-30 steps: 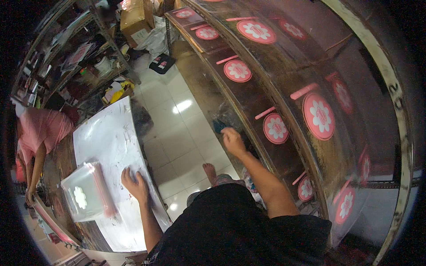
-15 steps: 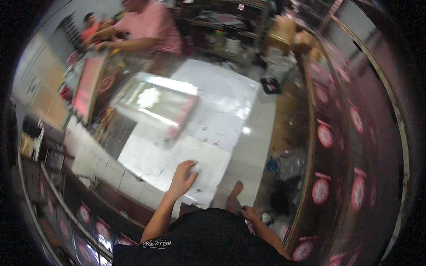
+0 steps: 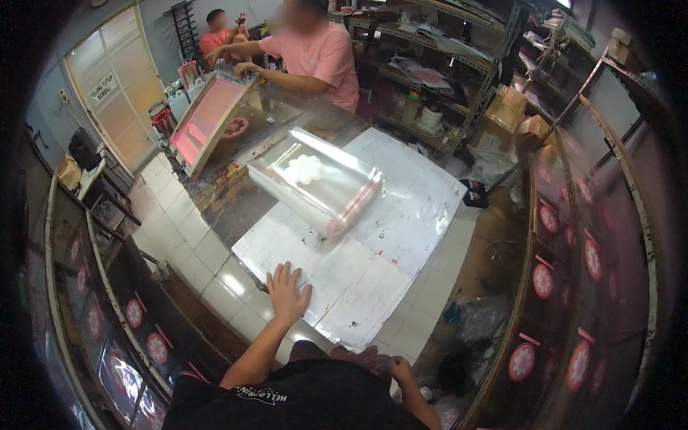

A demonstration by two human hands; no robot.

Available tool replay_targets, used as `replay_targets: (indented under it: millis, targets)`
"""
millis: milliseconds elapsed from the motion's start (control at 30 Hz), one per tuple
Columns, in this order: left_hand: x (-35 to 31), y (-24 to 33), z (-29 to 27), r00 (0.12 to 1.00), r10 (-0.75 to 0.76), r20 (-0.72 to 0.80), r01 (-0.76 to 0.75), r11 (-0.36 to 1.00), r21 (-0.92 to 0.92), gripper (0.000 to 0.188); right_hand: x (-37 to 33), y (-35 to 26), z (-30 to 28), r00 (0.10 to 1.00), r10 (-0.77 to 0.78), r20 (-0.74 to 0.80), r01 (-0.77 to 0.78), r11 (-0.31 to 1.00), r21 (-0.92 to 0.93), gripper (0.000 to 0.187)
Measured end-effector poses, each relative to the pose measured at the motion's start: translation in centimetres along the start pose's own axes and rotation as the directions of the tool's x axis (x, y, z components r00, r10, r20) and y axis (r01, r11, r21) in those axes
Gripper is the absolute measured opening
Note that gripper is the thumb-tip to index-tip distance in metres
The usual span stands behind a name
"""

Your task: The person repeatedly picks up pink flower-shaped decorative items from a wooden shelf and places them onto a white surface on the workbench. The person handles the items one at a time, moving them between the shelf and the table throughout the clip.

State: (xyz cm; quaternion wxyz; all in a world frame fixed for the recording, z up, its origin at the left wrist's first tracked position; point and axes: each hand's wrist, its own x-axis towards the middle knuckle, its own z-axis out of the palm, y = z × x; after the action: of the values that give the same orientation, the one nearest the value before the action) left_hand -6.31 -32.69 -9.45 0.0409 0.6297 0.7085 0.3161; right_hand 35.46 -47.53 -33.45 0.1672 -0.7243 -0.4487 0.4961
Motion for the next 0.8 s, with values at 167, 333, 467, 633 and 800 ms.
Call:
replay_targets:
  millis: [167, 333, 467, 633, 800]
  targets:
    - [-0.4, 0.2, 0.2, 1.000, 0.005, -0.023, -0.005, 1.000, 0.022, 0.052, -1.4, 2.9, 1.1, 0.993, 0.119, 0.006, -0.118, 0.991, -0.063, 0.041]
    - [-0.2, -0.4, 1.1, 0.997, 0.056, -0.045, -0.051, 0.995, 0.091, 0.049, -1.9, 3.8, 0.9, 0.988, 0.141, -0.064, -0.146, 0.986, -0.079, 0.041]
    - [-0.4, -1.8, 2.5, 0.993, 0.092, -0.079, -0.082, 0.990, 0.115, 0.047, -4.0, -0.2, 0.1, 0.988, 0.094, -0.119, -0.114, 0.978, -0.176, 0.040]
    - [-0.5, -2.3, 3.0, 0.990, 0.108, -0.095, -0.092, 0.983, 0.159, 0.045, -5.4, -2.6, 0.1, 0.978, 0.136, -0.155, -0.154, 0.982, -0.111, 0.039]
    - [-0.4, -2.3, 3.4, 0.992, 0.102, -0.071, -0.091, 0.985, 0.144, 0.045, -6.5, -2.7, 0.3, 0.969, 0.220, -0.113, -0.230, 0.970, -0.083, 0.038]
